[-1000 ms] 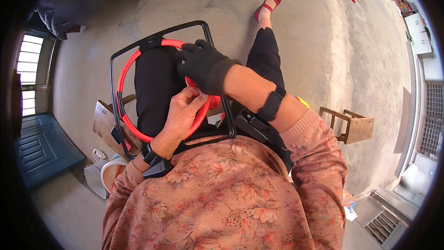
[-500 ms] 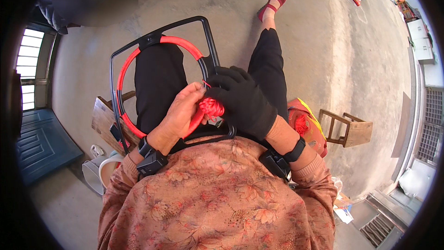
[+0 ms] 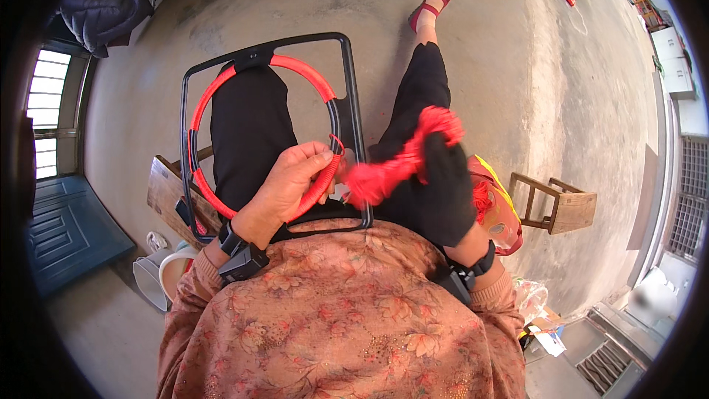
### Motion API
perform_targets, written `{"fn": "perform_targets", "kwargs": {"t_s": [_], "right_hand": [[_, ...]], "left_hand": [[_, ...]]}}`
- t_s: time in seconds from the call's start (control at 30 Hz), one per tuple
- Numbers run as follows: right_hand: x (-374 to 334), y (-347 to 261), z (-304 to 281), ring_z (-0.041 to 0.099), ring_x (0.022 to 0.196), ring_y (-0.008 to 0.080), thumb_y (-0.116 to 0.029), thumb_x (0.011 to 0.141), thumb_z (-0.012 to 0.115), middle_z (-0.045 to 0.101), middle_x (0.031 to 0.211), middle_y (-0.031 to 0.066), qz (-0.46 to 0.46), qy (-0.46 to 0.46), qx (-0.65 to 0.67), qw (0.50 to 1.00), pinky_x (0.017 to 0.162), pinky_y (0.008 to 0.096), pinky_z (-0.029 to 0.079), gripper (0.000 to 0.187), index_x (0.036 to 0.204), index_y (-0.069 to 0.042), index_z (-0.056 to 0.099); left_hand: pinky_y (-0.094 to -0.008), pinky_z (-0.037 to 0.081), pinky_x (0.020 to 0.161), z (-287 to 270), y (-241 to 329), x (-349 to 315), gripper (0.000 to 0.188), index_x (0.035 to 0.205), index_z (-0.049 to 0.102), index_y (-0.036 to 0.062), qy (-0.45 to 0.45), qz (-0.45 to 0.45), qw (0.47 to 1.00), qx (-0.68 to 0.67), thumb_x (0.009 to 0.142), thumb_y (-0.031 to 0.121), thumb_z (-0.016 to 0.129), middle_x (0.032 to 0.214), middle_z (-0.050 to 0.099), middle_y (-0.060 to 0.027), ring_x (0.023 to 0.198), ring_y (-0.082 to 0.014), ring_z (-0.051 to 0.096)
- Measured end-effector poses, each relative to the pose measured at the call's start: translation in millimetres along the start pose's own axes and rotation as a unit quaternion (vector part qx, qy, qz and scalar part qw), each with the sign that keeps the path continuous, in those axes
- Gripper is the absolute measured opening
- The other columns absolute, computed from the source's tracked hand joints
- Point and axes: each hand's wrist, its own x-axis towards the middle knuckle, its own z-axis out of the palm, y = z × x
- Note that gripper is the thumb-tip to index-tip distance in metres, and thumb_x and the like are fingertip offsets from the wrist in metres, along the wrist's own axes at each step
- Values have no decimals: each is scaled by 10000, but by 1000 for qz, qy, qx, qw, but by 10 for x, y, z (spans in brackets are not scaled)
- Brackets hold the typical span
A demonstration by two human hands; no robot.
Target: Winding red string or rope onto a black plastic frame with red padded sections.
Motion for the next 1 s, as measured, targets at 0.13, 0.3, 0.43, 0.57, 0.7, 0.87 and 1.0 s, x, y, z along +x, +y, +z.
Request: {"fn": "perform_targets", "kwargs": {"t_s": [0.13,0.3,0.43,0.57,0.7,0.87,1.0], "right_hand": [[-325,219,-548,562,1045,168,-65,884,551,579,1188,77,222,59,267,936,881,304,452,446,1320,-33,460],[-387,300,-1013,583,958,157,-57,900,504,618,1116,92,66,17,-92,993,827,280,472,395,1294,-29,494],[-411,580,-1218,517,694,84,-152,892,570,626,937,52,293,128,302,898,622,208,409,395,1263,-24,526],[-339,1009,-1444,368,491,45,-272,923,570,500,661,-38,394,40,382,835,448,211,254,267,1028,-30,606],[-386,1238,-1353,426,514,25,-246,904,600,513,652,-54,436,-54,340,831,453,196,303,235,987,-27,621],[-370,1469,-1042,403,467,32,-266,902,606,482,596,-51,458,-99,256,845,433,205,294,234,946,-38,635],[-282,1926,-952,425,535,48,-435,897,597,509,689,-35,491,143,339,790,439,234,306,332,989,-116,617]], "left_hand": [[-239,475,431,7,10,28,173,927,531,4,-5,-1,1000,15,968,171,506,760,632,-119,522,-139,581],[-241,480,435,-23,-10,16,173,917,521,4,-8,-3,1000,-14,969,169,506,765,628,-127,524,-149,584],[-242,481,441,-69,-37,39,171,916,517,6,-6,11,999,-31,972,166,499,768,626,-129,531,-157,588],[-254,480,440,-63,-23,31,165,926,518,13,8,1,999,-44,976,168,493,768,627,-130,534,-168,590],[-266,481,437,-8,29,24,160,937,524,29,2,-8,997,-83,974,183,499,757,627,-132,535,-180,593],[-272,487,449,-48,49,24,153,932,538,39,-1,-23,998,-57,962,188,519,739,632,-130,545,-186,602],[-266,505,487,-40,55,25,146,908,555,32,0,-16,999,-51,952,169,530,747,642,-130,555,-183,610]]}}
